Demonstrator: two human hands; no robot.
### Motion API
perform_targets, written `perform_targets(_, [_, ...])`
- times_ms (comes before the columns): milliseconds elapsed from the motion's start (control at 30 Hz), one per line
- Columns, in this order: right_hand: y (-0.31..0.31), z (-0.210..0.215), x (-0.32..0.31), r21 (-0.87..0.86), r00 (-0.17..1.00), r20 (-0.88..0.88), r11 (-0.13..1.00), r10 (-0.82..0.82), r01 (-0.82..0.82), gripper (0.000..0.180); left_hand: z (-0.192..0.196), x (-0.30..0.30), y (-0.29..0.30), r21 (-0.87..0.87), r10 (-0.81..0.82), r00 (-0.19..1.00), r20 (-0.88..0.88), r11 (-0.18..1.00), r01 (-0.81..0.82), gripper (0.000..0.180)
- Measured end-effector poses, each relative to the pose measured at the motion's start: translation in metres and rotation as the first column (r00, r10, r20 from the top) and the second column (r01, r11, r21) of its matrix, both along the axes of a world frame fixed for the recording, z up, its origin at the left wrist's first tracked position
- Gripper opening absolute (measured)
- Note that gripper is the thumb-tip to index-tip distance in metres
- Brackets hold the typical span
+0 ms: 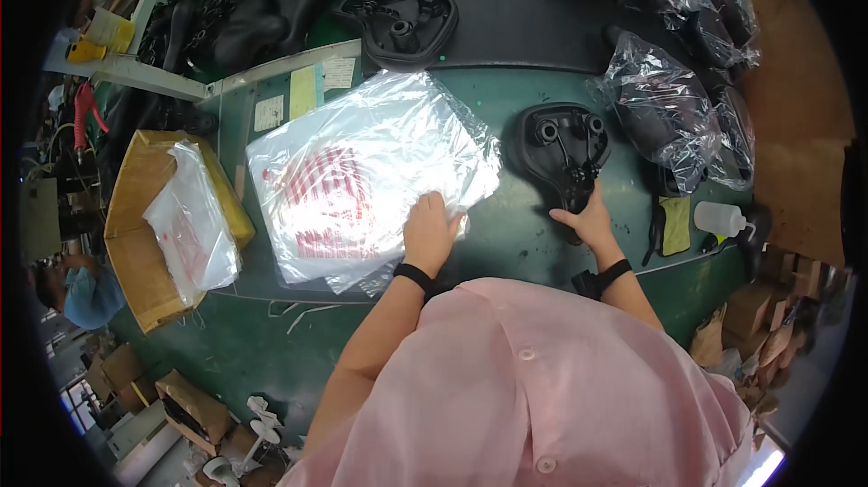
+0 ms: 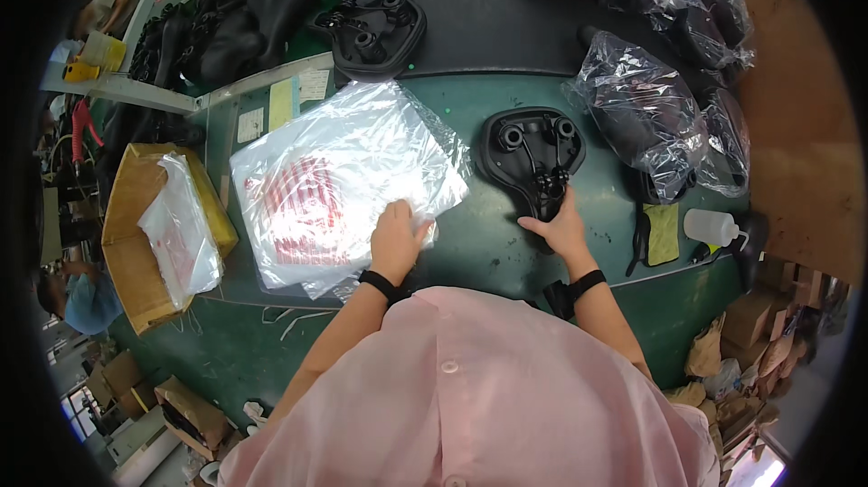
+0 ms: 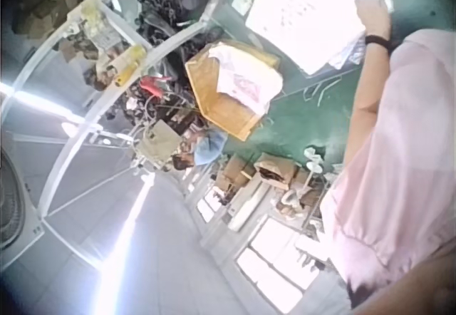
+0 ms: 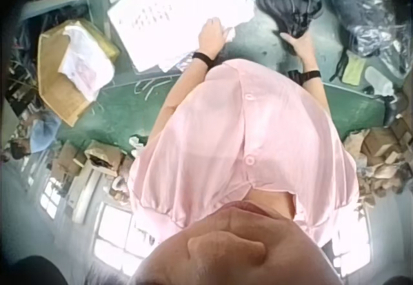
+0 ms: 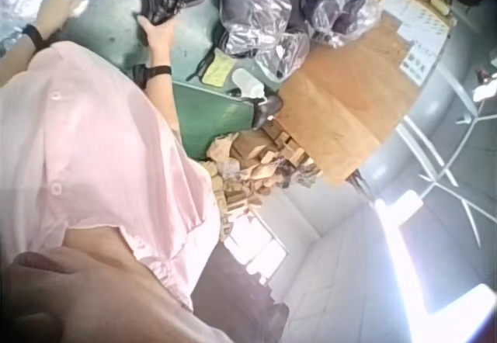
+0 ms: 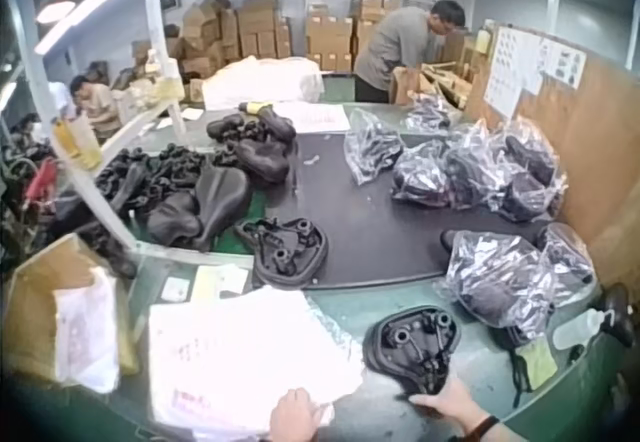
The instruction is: The person picks up black plastic parts from a pile on a green workbench, wipes them with a cloth, and places them into clear plastic bags. The person repeats this process for multiple parts, handling them one at a time.
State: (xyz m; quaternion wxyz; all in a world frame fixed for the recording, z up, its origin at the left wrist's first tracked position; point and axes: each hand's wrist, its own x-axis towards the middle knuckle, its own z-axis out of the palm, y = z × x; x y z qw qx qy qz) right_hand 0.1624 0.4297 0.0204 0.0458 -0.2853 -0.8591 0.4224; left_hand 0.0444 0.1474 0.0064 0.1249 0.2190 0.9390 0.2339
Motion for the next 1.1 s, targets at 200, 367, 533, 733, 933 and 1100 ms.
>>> perform_targets(200, [0.012,0.008,-0.009,-0.841,0.98,0.196,0.507,-0.041,0.19,0.045,-0.017,-0.019,-0.028,0.361,0.208,0.856,0.473,0.84,-0.404,0.018])
perform_targets(367, [-0.02,0.042,-0.025,-0.93,0.997,0.035,0.369,0.062,0.01,0.051,0.029,-0.031,-0.043,0.507,0.053,0.647,0.76,0.575,-0.642,0.014])
perform_targets(533, [-0.087,0.051,-0.08,-0.982,0.971,-0.114,0.123,0.21,-0.141,0.054,0.042,-0.033,-0.028,0.635,-0.138,0.666,0.733,0.491,-0.597,0.022])
perform_targets(733, [-0.137,0.016,-0.138,-0.939,0.981,0.001,0.338,0.196,-0.067,0.055,0.041,-0.041,-0.057,0.575,0.074,0.679,0.731,0.469,-0.67,0.018])
perform_targets(933, [-0.117,0.012,-0.125,-0.726,0.982,-0.071,0.666,0.173,-0.17,0.061,0.044,-0.047,-0.164,0.407,-0.09,0.441,0.893,-0.254,-0.877,0.012])
perform_targets(1100, [-0.102,0.067,-0.113,-0.351,0.916,-0.275,0.856,0.292,-0.378,0.06,0.082,-0.032,-0.131,0.368,0.316,0.749,0.582,0.719,-0.589,0.024])
